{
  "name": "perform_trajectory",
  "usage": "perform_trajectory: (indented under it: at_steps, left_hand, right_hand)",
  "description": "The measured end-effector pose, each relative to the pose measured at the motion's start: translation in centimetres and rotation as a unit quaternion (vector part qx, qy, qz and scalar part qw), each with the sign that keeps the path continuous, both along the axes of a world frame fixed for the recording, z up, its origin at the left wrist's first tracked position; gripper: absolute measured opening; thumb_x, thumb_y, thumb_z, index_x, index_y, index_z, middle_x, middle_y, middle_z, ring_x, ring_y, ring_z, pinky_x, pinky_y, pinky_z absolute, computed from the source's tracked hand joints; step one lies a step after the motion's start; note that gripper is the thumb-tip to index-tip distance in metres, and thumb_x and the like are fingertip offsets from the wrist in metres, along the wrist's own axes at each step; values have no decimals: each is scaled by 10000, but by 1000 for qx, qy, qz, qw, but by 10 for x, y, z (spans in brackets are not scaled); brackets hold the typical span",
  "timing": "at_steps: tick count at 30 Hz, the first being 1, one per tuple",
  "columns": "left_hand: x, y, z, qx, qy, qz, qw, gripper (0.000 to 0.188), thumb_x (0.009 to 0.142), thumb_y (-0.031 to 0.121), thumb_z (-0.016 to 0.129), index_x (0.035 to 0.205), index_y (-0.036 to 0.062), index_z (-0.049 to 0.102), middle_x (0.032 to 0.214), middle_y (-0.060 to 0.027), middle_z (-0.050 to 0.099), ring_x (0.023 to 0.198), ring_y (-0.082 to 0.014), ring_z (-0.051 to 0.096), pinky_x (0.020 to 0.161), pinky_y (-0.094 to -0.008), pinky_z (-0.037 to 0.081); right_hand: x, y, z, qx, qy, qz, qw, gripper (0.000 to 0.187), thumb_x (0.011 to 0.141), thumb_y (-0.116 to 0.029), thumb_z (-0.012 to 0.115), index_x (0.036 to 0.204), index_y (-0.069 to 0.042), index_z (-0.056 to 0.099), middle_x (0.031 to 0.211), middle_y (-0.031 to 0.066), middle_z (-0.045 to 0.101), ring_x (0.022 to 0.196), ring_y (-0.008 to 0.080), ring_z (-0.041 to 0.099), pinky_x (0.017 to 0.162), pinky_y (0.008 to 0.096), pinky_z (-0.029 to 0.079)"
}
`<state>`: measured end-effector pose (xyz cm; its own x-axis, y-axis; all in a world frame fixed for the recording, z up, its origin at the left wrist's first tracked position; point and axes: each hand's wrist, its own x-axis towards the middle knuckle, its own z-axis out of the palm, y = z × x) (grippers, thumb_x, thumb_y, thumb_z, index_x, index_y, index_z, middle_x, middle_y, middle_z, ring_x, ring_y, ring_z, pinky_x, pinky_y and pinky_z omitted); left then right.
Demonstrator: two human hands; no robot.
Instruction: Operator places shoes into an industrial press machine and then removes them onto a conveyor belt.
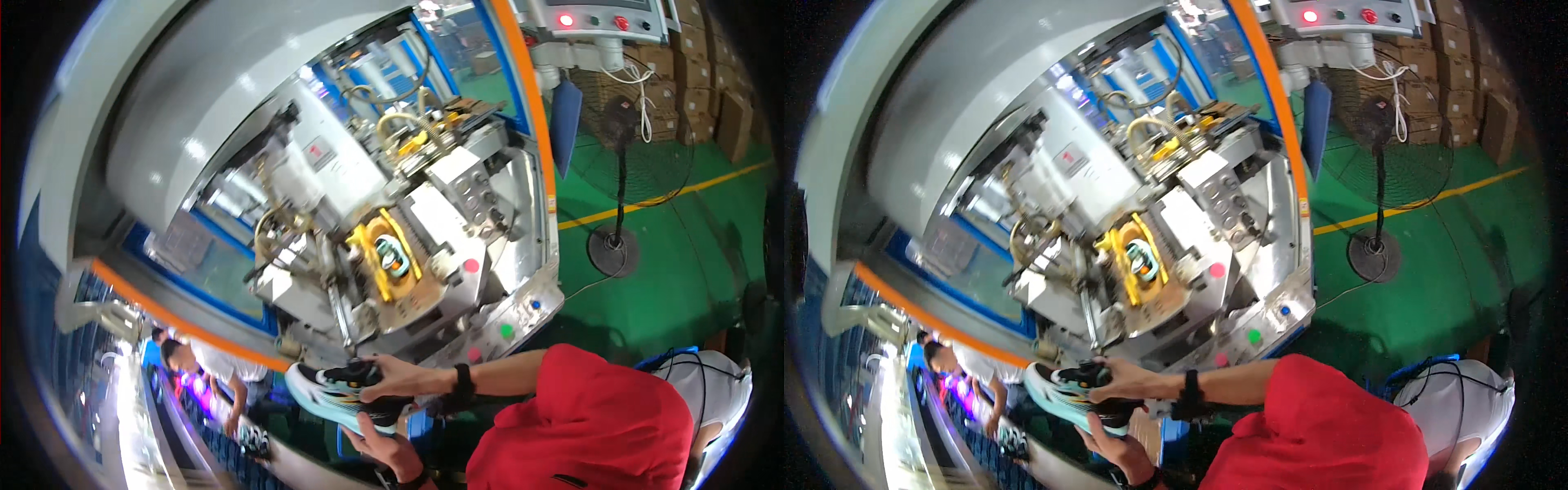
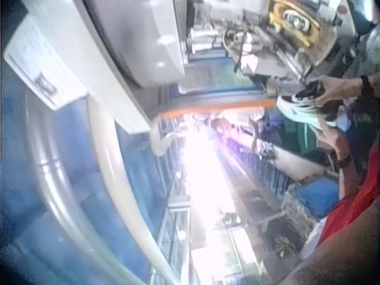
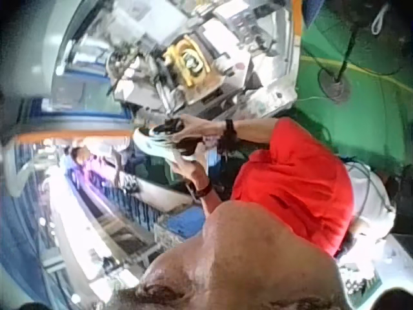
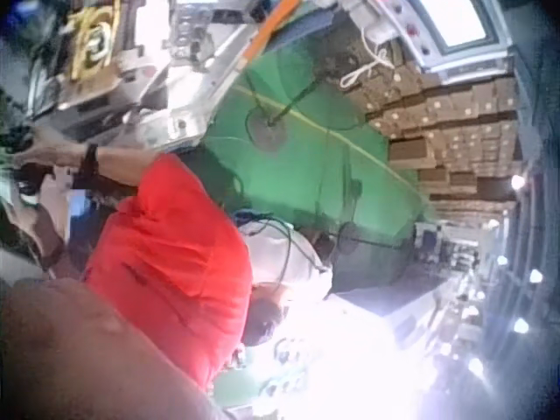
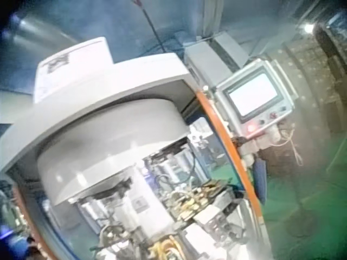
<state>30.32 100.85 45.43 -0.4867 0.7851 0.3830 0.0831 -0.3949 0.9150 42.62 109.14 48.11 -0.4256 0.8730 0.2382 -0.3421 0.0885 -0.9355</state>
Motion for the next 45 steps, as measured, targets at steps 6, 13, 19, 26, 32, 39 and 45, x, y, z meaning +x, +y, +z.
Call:
perform_trajectory:
  at_steps: [6, 13, 19, 26, 32, 39, 45]
  left_hand:
    - [105, 66, 7, -144, -110, -201, 963, 672, 900, 288, 620, 1414, -56, 360, 1263, -182, 540, 1118, -253, 543, 938, -363, 458]
    - [92, 213, -42, -255, -14, -289, 923, 558, 979, 377, 556, 1381, 4, 452, 1287, -129, 570, 1075, -215, 615, 903, -296, 510]
    - [104, 381, -109, -237, 156, -156, 946, 452, 845, 347, 727, 1011, -52, 591, 937, -133, 667, 826, -199, 631, 703, -318, 482]
    - [161, 479, -158, -329, 391, -92, 855, 644, 777, 300, 726, 1200, -99, 450, 1117, -300, 611, 1059, -436, 594, 909, -485, 476]
    - [126, 471, -131, -374, 112, -140, 910, 311, 716, 153, 775, 891, -72, 649, 915, -172, 686, 862, -296, 674, 730, -419, 503]
    - [26, 291, -59, -358, -318, -372, 795, 263, 879, 65, 660, 1125, -15, 610, 1030, -74, 666, 867, -180, 667, 770, -320, 549]
    - [-78, 149, -4, -366, -231, -229, 872, 460, 860, 25, 574, 1301, -72, 484, 1155, -105, 615, 992, -196, 629, 924, -333, 492]
  right_hand:
    - [109, 33, -42, -10, 31, -249, 968, 600, 714, -220, 755, 1246, -11, 569, 1126, 78, 630, 1049, 155, 570, 947, 299, 448]
    - [218, 68, -62, -76, -15, -356, 931, 558, 680, -159, 752, 1178, 29, 587, 1066, 90, 635, 977, 160, 594, 902, 302, 470]
    - [271, 83, -52, -62, -88, -500, 860, 586, 670, -110, 716, 1226, -13, 556, 1103, 78, 607, 975, 143, 583, 899, 276, 462]
    - [281, 110, -41, -86, -174, -569, 799, 538, 695, -63, 664, 1219, 1, 561, 1056, 81, 619, 927, 142, 596, 852, 267, 481]
    - [281, 216, -13, -42, -331, -534, 777, 555, 657, -163, 727, 1141, 68, 585, 975, 141, 666, 857, 178, 624, 788, 293, 500]
    - [193, 392, -24, -69, -640, -244, 725, 650, 586, -326, 764, 1067, 86, 620, 1030, 272, 661, 949, 346, 667, 770, 401, 532]
    - [90, 431, -128, -12, -647, -326, 689, 410, 774, -197, 596, 1099, 54, 591, 1071, 278, 658, 1029, 366, 655, 900, 423, 510]
